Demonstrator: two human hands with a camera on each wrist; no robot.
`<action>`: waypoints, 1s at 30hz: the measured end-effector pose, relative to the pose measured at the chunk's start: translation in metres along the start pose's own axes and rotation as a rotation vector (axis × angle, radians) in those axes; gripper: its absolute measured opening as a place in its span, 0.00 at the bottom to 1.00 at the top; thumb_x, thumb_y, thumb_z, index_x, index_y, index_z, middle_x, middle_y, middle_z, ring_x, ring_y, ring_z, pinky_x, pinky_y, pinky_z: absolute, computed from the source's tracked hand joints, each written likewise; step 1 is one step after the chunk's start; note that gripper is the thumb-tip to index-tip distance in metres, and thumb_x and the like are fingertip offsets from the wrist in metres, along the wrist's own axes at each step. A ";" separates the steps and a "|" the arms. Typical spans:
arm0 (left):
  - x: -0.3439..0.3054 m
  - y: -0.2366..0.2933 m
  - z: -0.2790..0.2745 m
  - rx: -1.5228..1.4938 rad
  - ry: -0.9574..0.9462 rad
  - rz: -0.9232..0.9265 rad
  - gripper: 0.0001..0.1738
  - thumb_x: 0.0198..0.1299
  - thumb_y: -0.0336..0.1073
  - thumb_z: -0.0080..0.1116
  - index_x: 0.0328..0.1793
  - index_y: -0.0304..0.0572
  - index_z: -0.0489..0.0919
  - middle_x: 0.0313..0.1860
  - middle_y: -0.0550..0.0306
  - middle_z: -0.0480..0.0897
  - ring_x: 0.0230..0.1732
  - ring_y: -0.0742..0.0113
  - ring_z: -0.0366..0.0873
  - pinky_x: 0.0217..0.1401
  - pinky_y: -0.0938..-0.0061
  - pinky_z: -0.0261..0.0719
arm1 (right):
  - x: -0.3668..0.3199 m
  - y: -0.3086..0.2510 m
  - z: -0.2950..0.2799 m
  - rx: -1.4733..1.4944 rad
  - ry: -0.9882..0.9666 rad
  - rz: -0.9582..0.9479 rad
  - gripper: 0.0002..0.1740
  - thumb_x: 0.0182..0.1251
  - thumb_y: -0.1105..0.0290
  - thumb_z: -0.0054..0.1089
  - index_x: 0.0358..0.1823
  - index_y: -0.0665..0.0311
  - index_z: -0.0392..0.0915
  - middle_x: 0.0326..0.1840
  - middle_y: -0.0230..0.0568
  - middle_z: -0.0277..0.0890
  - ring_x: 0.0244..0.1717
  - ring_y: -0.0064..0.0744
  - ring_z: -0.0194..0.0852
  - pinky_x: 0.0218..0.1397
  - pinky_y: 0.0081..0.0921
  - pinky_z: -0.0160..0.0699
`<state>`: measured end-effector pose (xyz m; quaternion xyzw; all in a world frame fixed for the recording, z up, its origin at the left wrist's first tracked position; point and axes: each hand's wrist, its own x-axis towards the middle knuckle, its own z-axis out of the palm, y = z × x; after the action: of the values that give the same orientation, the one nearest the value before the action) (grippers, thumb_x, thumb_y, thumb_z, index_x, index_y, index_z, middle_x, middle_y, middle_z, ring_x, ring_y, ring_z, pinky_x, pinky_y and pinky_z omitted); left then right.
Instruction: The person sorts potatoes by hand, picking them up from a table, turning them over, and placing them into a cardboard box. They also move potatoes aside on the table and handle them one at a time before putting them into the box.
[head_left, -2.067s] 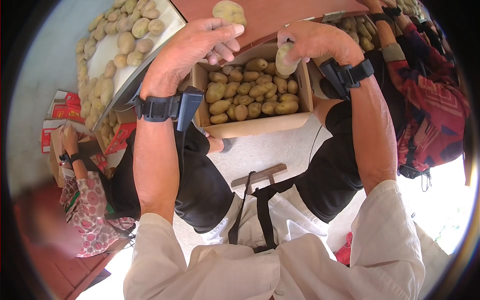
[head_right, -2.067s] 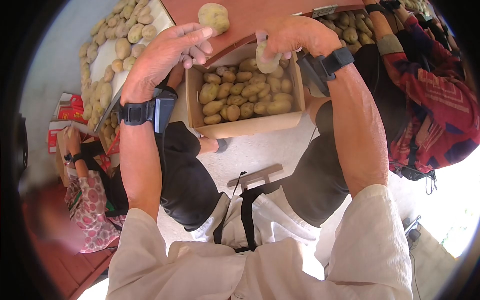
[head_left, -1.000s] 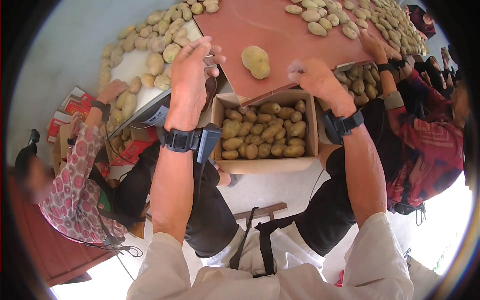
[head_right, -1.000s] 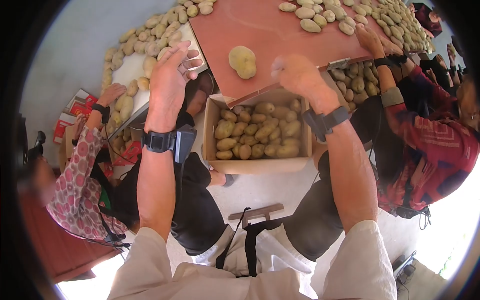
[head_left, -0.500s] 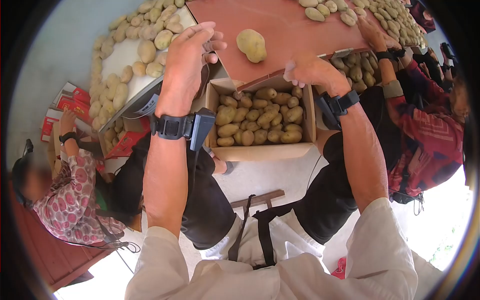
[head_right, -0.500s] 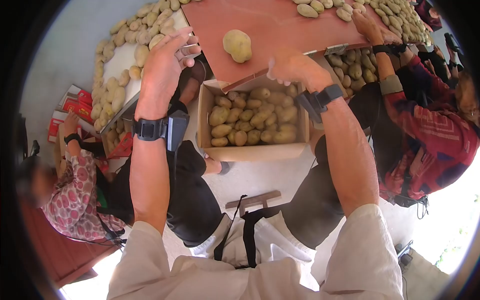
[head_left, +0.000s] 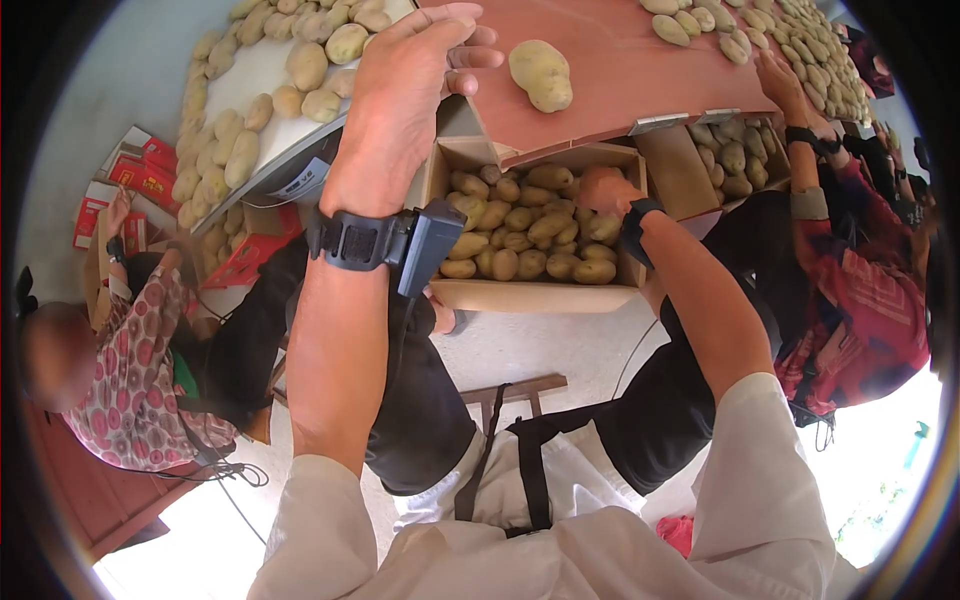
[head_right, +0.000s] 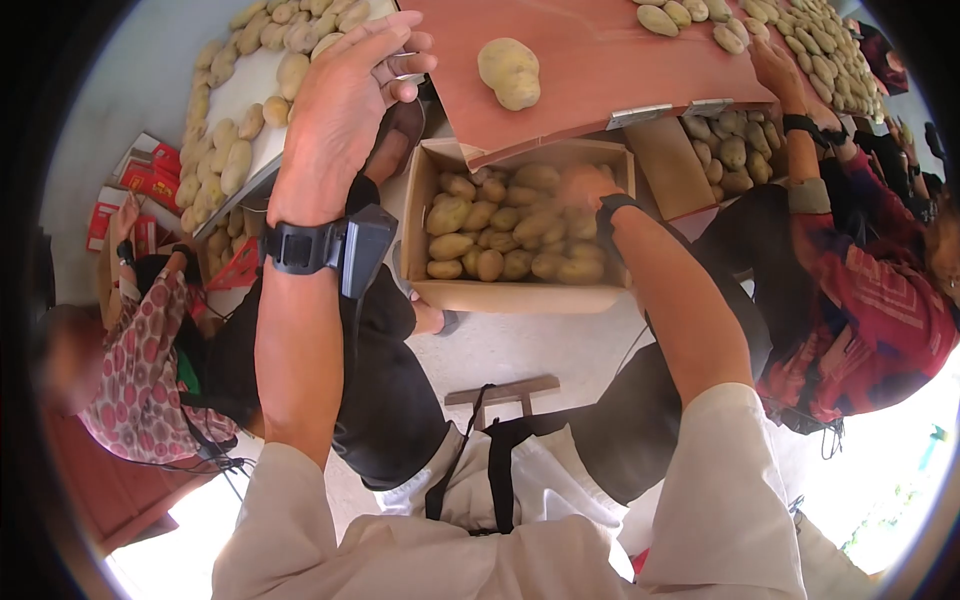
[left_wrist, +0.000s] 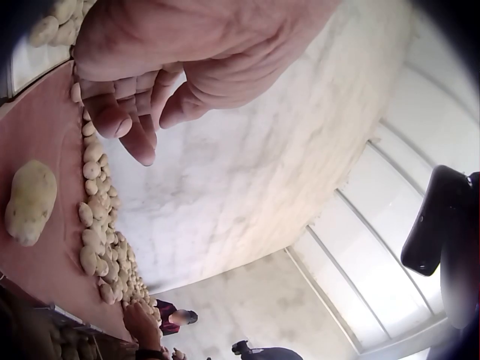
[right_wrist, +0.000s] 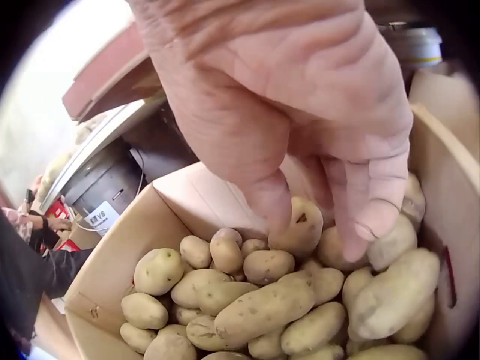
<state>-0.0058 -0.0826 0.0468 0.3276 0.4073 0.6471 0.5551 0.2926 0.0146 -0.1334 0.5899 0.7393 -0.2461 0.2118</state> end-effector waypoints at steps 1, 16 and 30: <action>0.001 0.002 0.000 0.001 0.005 -0.006 0.16 0.79 0.31 0.51 0.64 0.26 0.75 0.45 0.51 0.81 0.43 0.65 0.81 0.42 0.75 0.77 | 0.020 0.011 0.015 0.123 0.020 0.009 0.23 0.68 0.57 0.65 0.50 0.73 0.85 0.39 0.48 0.87 0.33 0.42 0.85 0.36 0.39 0.84; -0.023 0.023 0.011 0.060 0.056 -0.011 0.17 0.79 0.34 0.51 0.63 0.24 0.76 0.46 0.52 0.81 0.42 0.67 0.80 0.38 0.77 0.74 | 0.122 0.024 0.077 0.379 0.188 0.085 0.27 0.69 0.58 0.65 0.63 0.69 0.79 0.47 0.51 0.88 0.39 0.44 0.91 0.44 0.39 0.89; -0.019 0.025 0.003 0.000 0.046 0.069 0.15 0.78 0.32 0.51 0.61 0.25 0.78 0.44 0.51 0.83 0.41 0.66 0.81 0.38 0.78 0.76 | -0.002 -0.004 0.040 0.236 0.355 -0.023 0.27 0.69 0.61 0.61 0.65 0.68 0.79 0.61 0.66 0.82 0.64 0.65 0.78 0.67 0.46 0.79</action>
<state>-0.0116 -0.1018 0.0713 0.3265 0.4083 0.6730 0.5231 0.2900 -0.0126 -0.1635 0.6363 0.7376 -0.2259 0.0049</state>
